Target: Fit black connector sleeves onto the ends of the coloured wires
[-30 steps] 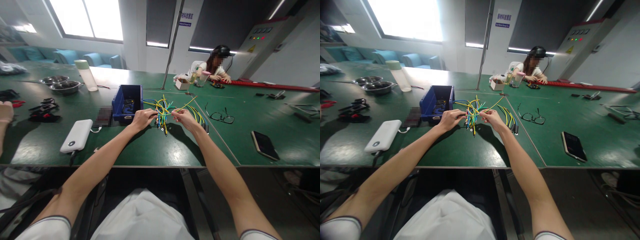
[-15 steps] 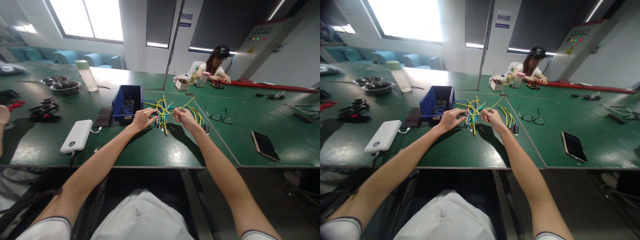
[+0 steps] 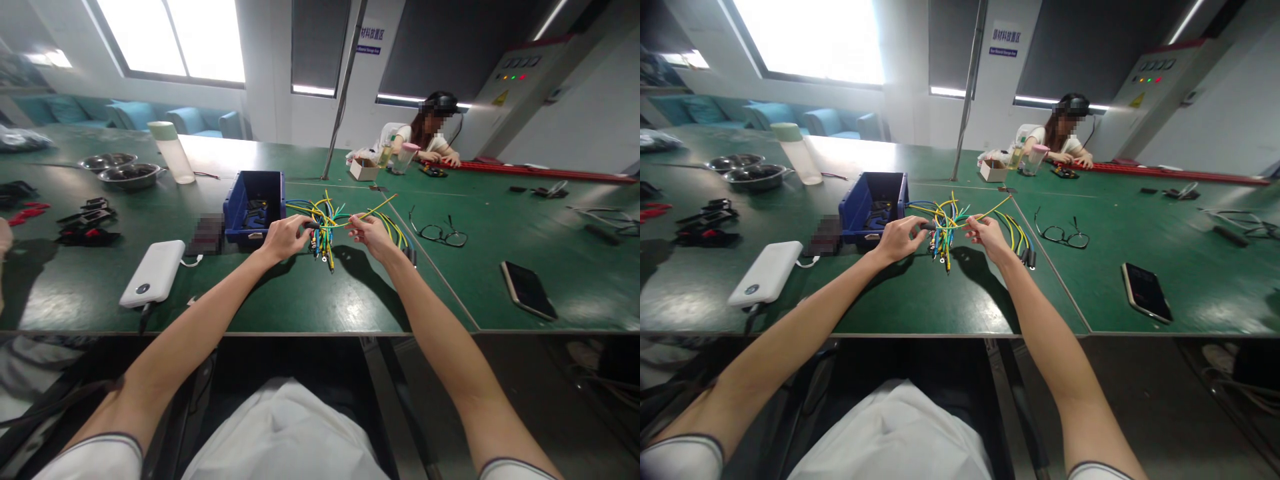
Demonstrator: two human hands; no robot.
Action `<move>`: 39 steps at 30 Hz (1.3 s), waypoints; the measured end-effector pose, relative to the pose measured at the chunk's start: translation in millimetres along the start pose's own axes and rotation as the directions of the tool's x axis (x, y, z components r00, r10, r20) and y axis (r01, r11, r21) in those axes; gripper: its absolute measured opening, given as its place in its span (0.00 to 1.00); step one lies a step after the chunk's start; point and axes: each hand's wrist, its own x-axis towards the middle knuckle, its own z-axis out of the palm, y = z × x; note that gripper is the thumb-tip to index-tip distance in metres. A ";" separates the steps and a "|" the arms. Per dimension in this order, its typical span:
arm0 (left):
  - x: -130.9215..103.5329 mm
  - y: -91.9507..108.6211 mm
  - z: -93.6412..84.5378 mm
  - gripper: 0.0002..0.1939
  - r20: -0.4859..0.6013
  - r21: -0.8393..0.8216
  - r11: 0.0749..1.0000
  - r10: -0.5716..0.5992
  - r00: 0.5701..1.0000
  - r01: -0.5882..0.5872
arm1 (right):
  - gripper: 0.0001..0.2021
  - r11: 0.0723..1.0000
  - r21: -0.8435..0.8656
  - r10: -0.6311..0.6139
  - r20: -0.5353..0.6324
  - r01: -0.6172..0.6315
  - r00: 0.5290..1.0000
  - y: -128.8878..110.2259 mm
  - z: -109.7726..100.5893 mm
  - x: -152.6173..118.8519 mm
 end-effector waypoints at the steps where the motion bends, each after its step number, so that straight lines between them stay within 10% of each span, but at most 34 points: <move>1: -0.1 -0.1 0.1 0.12 0.002 0.001 1.000 -0.001 1.000 0.001 | 0.12 1.000 -0.001 0.002 0.001 -0.002 1.000 0.2 -0.1 0.3; 39: -0.7 1.6 -1.3 0.13 0.061 0.042 0.999 0.010 0.998 -0.013 | 0.17 0.999 -0.038 -0.019 0.017 0.020 1.000 3.3 -0.2 1.6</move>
